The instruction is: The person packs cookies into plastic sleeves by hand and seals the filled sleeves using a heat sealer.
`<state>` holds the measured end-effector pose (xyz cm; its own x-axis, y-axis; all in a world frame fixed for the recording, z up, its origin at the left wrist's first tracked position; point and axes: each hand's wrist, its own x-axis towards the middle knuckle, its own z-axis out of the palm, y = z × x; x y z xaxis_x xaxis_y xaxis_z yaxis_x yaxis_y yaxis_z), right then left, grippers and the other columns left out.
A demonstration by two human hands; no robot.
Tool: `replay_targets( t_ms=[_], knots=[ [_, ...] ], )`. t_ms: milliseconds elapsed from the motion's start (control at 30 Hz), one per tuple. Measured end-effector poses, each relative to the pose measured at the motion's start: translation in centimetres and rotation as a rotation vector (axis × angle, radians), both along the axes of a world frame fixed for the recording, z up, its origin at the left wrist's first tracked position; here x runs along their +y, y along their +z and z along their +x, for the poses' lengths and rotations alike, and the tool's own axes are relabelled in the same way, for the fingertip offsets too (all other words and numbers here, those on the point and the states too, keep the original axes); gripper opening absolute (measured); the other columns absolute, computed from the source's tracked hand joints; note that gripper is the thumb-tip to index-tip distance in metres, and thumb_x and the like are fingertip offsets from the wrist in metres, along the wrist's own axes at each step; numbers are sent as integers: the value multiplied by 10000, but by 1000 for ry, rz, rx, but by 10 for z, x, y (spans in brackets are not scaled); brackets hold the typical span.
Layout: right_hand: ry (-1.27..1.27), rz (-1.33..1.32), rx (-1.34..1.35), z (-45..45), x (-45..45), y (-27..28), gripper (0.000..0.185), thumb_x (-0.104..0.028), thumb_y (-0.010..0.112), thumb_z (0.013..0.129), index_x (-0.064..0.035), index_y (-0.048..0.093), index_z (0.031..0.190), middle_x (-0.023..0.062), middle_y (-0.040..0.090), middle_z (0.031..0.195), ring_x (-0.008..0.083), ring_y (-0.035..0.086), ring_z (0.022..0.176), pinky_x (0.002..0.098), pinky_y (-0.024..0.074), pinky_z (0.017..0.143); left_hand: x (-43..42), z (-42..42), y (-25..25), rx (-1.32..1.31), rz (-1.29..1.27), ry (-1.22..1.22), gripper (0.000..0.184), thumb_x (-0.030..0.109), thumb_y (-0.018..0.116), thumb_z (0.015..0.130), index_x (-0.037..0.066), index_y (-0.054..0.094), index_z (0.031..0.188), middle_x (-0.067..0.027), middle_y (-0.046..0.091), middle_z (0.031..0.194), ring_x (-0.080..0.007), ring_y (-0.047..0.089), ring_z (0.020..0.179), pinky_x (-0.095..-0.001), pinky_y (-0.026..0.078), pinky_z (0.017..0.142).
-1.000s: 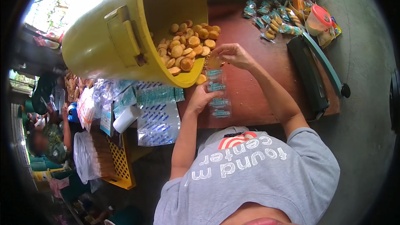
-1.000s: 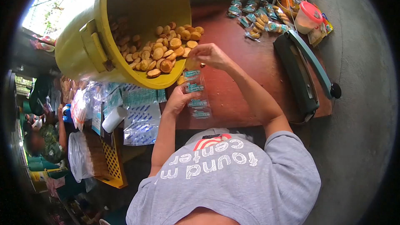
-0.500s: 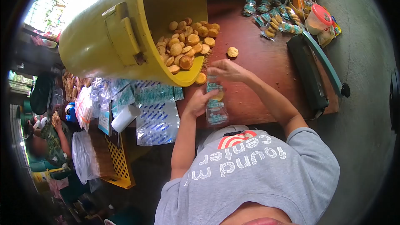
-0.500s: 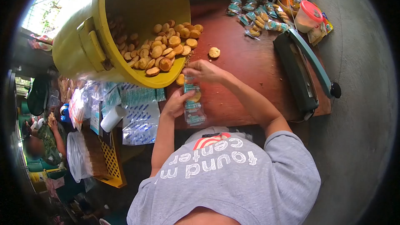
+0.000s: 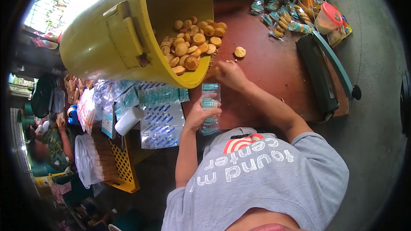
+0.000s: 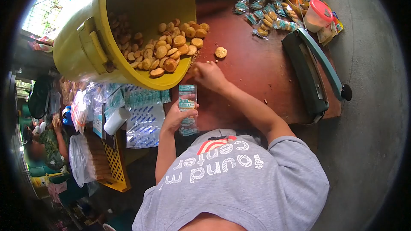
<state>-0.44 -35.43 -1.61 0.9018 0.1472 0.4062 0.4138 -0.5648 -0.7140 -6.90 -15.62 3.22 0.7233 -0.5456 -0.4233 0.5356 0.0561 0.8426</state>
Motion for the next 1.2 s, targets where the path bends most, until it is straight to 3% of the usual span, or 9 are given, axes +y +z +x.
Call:
replay_targets(
  t_ms=[133, 233, 467, 667, 733, 800, 967, 1133, 1200],
  knots=[
    [-9, 481, 221, 14, -39, 42, 195, -9, 539, 772, -27, 584, 961, 60, 635, 814, 131, 597, 739, 274, 489, 661, -27, 10, 8, -71, 55, -27, 590, 41, 740, 630, 30, 458, 1147, -61, 590, 905, -120, 586, 744, -254, 490, 672],
    [233, 411, 383, 6, -54, 78, 184, -10, 539, 795, -40, 592, 968, 0, 608, 896, 89, 546, 847, 260, 454, 789, -44, 23, 3, -146, 71, -84, 534, 45, 748, 619, 44, 485, 1084, -31, 573, 858, -113, 570, 763, -267, 472, 685],
    [360, 113, 774, -3, -59, 86, 206, -215, 566, 853, -26, 618, 918, 20, 607, 848, 104, 543, 821, 277, 435, 733, -61, 37, 4, -154, -105, -99, 437, 25, 711, 665, 48, 483, 1036, -21, 558, 805, -108, 554, 628, -252, 466, 549],
    [242, 244, 659, 28, -41, 85, 293, -274, 531, 880, -2, 619, 945, 40, 618, 756, 105, 552, 748, 282, 440, 749, -49, 38, -1, -63, -73, -49, 337, 94, 695, 732, 54, 502, 1006, -28, 570, 801, -110, 570, 622, -239, 473, 552],
    [191, 139, 595, 56, -41, 78, 253, -213, 560, 842, -30, 598, 1012, 97, 613, 933, 189, 564, 871, 316, 443, 810, -47, 38, -2, -85, -46, -58, 314, 126, 691, 744, 55, 520, 997, -34, 581, 824, -123, 589, 647, -240, 481, 578],
    [-101, -247, -89, 82, -36, 29, 302, -173, 584, 772, -91, 569, 1062, 120, 589, 1017, 277, 558, 929, 384, 444, 796, -47, 37, 5, -95, -78, -24, 340, 139, 697, 741, 43, 522, 1015, -48, 592, 853, -128, 601, 665, -245, 491, 592],
    [-128, -323, -101, 98, -34, 10, 359, -134, 599, 710, -96, 551, 1064, 138, 578, 1022, 346, 544, 928, 410, 459, 776, -51, 43, 8, -116, -115, -1, 373, 146, 710, 728, 31, 523, 1030, -51, 594, 850, -131, 598, 661, -246, 492, 596],
    [-8, 346, 222, 86, -53, 60, 224, -51, 576, 752, -27, 578, 975, 54, 632, 862, 163, 587, 835, 305, 498, 701, -52, 52, -5, -113, -54, -35, 384, 139, 717, 718, 33, 526, 1034, -44, 596, 835, -130, 591, 673, -253, 487, 613],
    [122, 291, 233, 69, -61, 86, 177, -61, 578, 784, -20, 576, 956, 20, 617, 871, 101, 550, 828, 289, 490, 712, -55, 56, -8, -166, -20, -1, 372, 123, 721, 706, 42, 531, 1015, -35, 596, 823, -130, 585, 688, -263, 481, 628]
  ],
)
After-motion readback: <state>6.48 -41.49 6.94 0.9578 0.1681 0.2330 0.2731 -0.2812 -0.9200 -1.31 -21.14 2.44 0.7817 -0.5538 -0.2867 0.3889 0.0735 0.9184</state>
